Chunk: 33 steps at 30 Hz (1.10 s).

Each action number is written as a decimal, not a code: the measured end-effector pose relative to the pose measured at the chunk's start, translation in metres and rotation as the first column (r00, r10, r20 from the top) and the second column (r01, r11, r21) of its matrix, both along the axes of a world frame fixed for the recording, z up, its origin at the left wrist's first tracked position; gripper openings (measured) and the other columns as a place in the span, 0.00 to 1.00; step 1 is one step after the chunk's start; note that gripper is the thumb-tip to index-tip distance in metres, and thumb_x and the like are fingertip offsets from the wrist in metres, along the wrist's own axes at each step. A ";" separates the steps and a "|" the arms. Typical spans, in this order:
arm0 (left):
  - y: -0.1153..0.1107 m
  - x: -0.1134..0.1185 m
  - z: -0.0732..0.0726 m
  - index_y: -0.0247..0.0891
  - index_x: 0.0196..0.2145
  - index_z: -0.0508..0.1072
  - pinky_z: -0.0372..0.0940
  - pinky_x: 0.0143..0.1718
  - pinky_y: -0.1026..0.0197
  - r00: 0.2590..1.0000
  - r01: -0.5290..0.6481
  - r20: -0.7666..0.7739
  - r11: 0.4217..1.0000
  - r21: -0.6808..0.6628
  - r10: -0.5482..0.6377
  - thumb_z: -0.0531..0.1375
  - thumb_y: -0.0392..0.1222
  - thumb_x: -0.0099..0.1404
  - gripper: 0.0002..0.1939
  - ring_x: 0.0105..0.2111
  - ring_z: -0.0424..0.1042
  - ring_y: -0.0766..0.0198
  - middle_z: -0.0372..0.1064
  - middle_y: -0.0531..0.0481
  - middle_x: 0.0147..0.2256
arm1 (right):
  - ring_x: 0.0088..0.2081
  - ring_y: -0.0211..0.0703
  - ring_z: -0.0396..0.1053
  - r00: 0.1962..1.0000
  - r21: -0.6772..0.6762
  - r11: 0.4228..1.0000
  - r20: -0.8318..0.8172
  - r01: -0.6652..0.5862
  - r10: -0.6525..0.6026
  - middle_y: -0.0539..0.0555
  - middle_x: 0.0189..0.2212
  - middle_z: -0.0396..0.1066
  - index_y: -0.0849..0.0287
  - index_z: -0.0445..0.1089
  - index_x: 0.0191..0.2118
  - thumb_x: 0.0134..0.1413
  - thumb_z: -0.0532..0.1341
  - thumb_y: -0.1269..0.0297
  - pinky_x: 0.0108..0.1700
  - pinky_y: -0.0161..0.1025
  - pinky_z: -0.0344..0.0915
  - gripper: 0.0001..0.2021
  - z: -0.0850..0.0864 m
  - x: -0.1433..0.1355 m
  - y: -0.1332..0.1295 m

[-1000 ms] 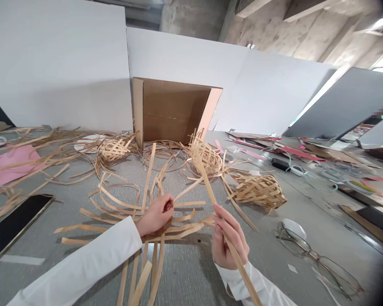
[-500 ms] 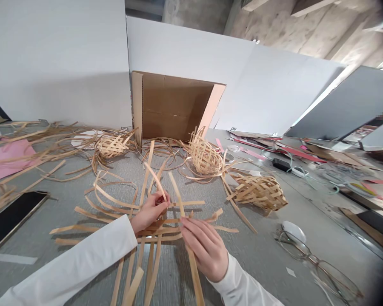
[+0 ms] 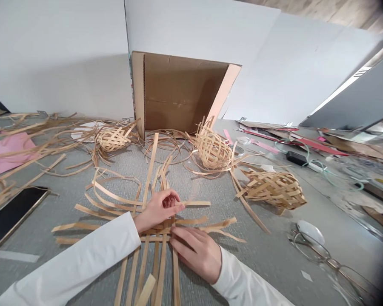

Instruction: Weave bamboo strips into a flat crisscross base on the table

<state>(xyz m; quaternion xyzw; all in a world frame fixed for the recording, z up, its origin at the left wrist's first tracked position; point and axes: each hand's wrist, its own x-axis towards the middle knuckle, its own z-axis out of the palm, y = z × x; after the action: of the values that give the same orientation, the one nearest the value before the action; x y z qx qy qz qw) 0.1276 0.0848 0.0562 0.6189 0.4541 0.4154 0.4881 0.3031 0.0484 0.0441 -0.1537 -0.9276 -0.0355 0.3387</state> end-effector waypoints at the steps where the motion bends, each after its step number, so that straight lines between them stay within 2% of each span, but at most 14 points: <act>1: 0.000 0.000 0.000 0.37 0.30 0.67 0.52 0.23 0.67 1.000 -0.004 0.007 1.000 -0.004 0.004 0.61 0.50 0.58 0.13 0.23 0.56 0.70 0.57 0.58 0.22 | 0.34 0.40 0.72 1.000 -0.008 1.000 -0.004 0.018 -0.018 0.57 0.33 0.73 0.64 0.70 0.38 0.61 0.51 0.74 0.36 0.36 0.71 0.10 0.000 -0.001 0.000; 3: 0.000 -0.001 0.000 0.38 0.29 0.67 0.52 0.23 0.66 0.999 -0.023 0.028 1.000 -0.012 0.023 0.57 0.52 0.61 0.14 0.22 0.56 0.70 0.56 0.58 0.22 | 0.32 0.39 0.71 0.999 -0.013 0.999 -0.012 0.030 -0.031 0.55 0.30 0.71 0.63 0.70 0.37 0.60 0.53 0.74 0.35 0.36 0.71 0.09 0.001 -0.002 -0.001; 7: 0.001 -0.002 -0.003 0.38 0.28 0.66 0.49 0.21 0.67 0.995 -0.073 0.067 0.996 -0.044 0.076 0.52 0.55 0.65 0.18 0.20 0.53 0.70 0.53 0.58 0.20 | 0.35 0.41 0.71 1.000 0.012 1.000 -0.002 -0.002 0.002 0.54 0.30 0.72 0.64 0.71 0.37 0.59 0.53 0.75 0.39 0.38 0.70 0.08 0.001 -0.004 -0.001; 10: 0.002 -0.002 -0.005 0.38 0.28 0.66 0.49 0.20 0.67 0.989 -0.100 0.101 0.992 -0.079 0.108 0.52 0.57 0.65 0.19 0.19 0.53 0.71 0.53 0.59 0.20 | 0.37 0.41 0.72 1.000 0.045 0.999 -0.020 -0.008 0.009 0.54 0.31 0.73 0.65 0.71 0.37 0.60 0.52 0.76 0.41 0.39 0.70 0.10 0.007 -0.003 -0.003; 14: 0.003 -0.002 -0.006 0.39 0.27 0.64 0.49 0.18 0.68 0.976 -0.140 0.151 0.982 -0.131 0.159 0.51 0.59 0.64 0.21 0.17 0.50 0.72 0.51 0.60 0.17 | 0.34 0.39 0.71 0.996 0.075 0.996 -0.074 -0.039 0.045 0.54 0.30 0.74 0.67 0.72 0.37 0.61 0.51 0.77 0.40 0.38 0.69 0.12 0.019 0.004 -0.009; 17: 0.004 -0.002 -0.006 0.39 0.27 0.64 0.49 0.18 0.68 0.970 -0.147 0.169 0.976 -0.162 0.174 0.52 0.60 0.63 0.21 0.16 0.50 0.72 0.51 0.61 0.17 | 0.32 0.38 0.70 0.989 0.072 0.997 -0.147 0.001 0.010 0.53 0.27 0.73 0.66 0.72 0.35 0.59 0.54 0.78 0.38 0.37 0.68 0.10 0.025 0.011 -0.012; 20: 0.004 -0.002 -0.005 0.39 0.27 0.65 0.50 0.18 0.68 0.971 -0.140 0.169 0.974 -0.176 0.170 0.53 0.60 0.62 0.21 0.15 0.51 0.73 0.52 0.60 0.17 | 0.32 0.39 0.69 0.988 0.049 0.998 -0.153 0.030 -0.022 0.54 0.27 0.73 0.66 0.72 0.34 0.57 0.53 0.79 0.37 0.38 0.68 0.10 0.024 0.012 -0.010; 24: 0.004 -0.001 -0.004 0.39 0.26 0.64 0.49 0.17 0.68 0.971 -0.158 0.151 0.973 -0.169 0.184 0.53 0.60 0.61 0.21 0.15 0.51 0.72 0.51 0.60 0.16 | 0.31 0.38 0.68 0.995 0.046 0.998 -0.093 0.030 -0.026 0.52 0.28 0.72 0.61 0.73 0.37 0.57 0.57 0.76 0.36 0.37 0.65 0.08 0.014 0.002 -0.010; 28: 0.004 -0.001 -0.004 0.39 0.26 0.64 0.48 0.17 0.68 0.981 -0.159 0.093 0.979 -0.129 0.171 0.51 0.58 0.63 0.20 0.15 0.51 0.72 0.51 0.60 0.16 | 0.26 0.35 0.63 0.997 0.070 0.998 -0.080 -0.008 0.014 0.48 0.22 0.68 0.59 0.72 0.33 0.57 0.57 0.74 0.37 0.38 0.62 0.07 0.005 -0.005 -0.017; 33: 0.001 -0.002 -0.005 0.39 0.25 0.64 0.48 0.19 0.67 0.990 -0.126 -0.059 0.992 -0.017 0.125 0.48 0.50 0.65 0.16 0.16 0.52 0.71 0.51 0.59 0.17 | 0.26 0.37 0.63 0.997 0.074 0.997 -0.078 0.014 -0.008 0.50 0.23 0.69 0.64 0.70 0.32 0.58 0.51 0.77 0.37 0.41 0.59 0.11 0.013 0.008 -0.017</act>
<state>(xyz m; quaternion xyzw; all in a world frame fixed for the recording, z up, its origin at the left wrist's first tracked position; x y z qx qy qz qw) 0.1259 0.0861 0.0513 0.5956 0.5104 0.4226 0.4541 0.3107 0.0311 0.0570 -0.1473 -0.9109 -0.0660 0.3798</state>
